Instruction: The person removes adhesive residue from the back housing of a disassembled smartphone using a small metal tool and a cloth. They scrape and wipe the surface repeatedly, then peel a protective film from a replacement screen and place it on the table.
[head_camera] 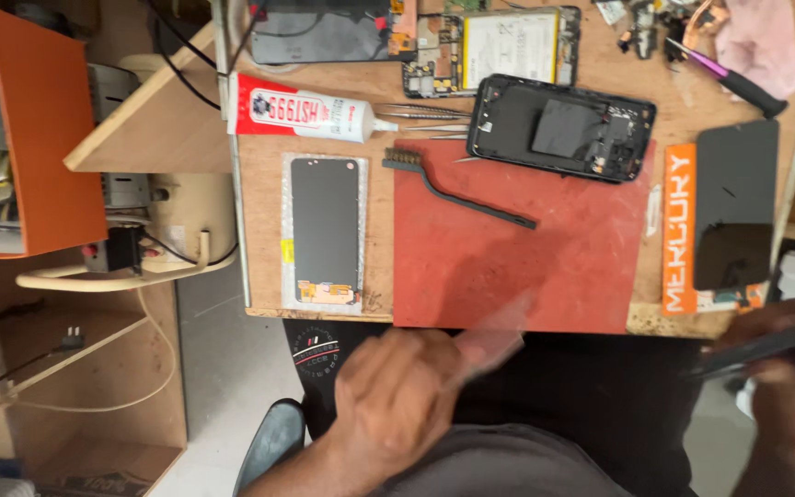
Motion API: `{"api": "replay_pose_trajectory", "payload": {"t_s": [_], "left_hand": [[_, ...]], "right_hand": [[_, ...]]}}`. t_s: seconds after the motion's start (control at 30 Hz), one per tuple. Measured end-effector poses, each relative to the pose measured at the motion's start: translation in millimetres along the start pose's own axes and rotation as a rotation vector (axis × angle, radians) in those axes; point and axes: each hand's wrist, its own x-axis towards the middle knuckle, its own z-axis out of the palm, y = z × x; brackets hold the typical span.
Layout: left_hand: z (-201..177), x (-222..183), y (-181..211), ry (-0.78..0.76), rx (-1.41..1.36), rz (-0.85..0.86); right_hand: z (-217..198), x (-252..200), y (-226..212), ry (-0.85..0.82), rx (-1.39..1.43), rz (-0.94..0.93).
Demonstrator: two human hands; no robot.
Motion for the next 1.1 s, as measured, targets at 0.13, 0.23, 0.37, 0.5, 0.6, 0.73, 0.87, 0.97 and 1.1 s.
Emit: {"api": "replay_pose_trajectory", "payload": {"t_s": [0.13, 0.23, 0.37, 0.5, 0.6, 0.73, 0.87, 0.97, 1.1], "left_hand": [[6.8, 5.4, -7.1, -0.014, -0.174, -0.229], [4.9, 13.1, -25.0, 0.129, -0.286, -0.523], [0.6, 5.9, -43.6, 0.172, -0.708, -0.689], [0.9, -6.3, -53.0, 0.253, -0.857, -0.655], [4.2, -14.1, -56.5, 0.228, -0.914, -0.707], [11.2, -22.2, -60.4, 0.204, -0.925, -0.745], [20.5, -28.6, -58.3, 0.235, -0.819, -0.723], [22.5, -30.5, -57.5, 0.225, -0.827, -0.729], [20.3, -30.1, -60.2, 0.254, -0.854, -0.691]], "right_hand": [[-0.2, 33.3, 5.1, 0.009, -0.214, 0.02], [35.8, 47.7, 11.7, -0.077, -0.935, 0.126], [86.8, 68.7, 13.9, -0.278, -1.095, 0.142], [114.4, 89.2, 2.2, -0.422, -1.134, -0.329], [114.6, 88.9, -3.8, -0.391, -1.261, -0.479], [94.3, 88.8, -1.4, -0.104, -1.367, -0.399], [70.5, 89.8, 6.8, -0.029, -1.49, -0.352], [64.9, 76.9, 14.5, -0.133, -1.623, -0.353], [59.6, 45.3, 12.3, -0.166, -1.591, -0.315]]}}
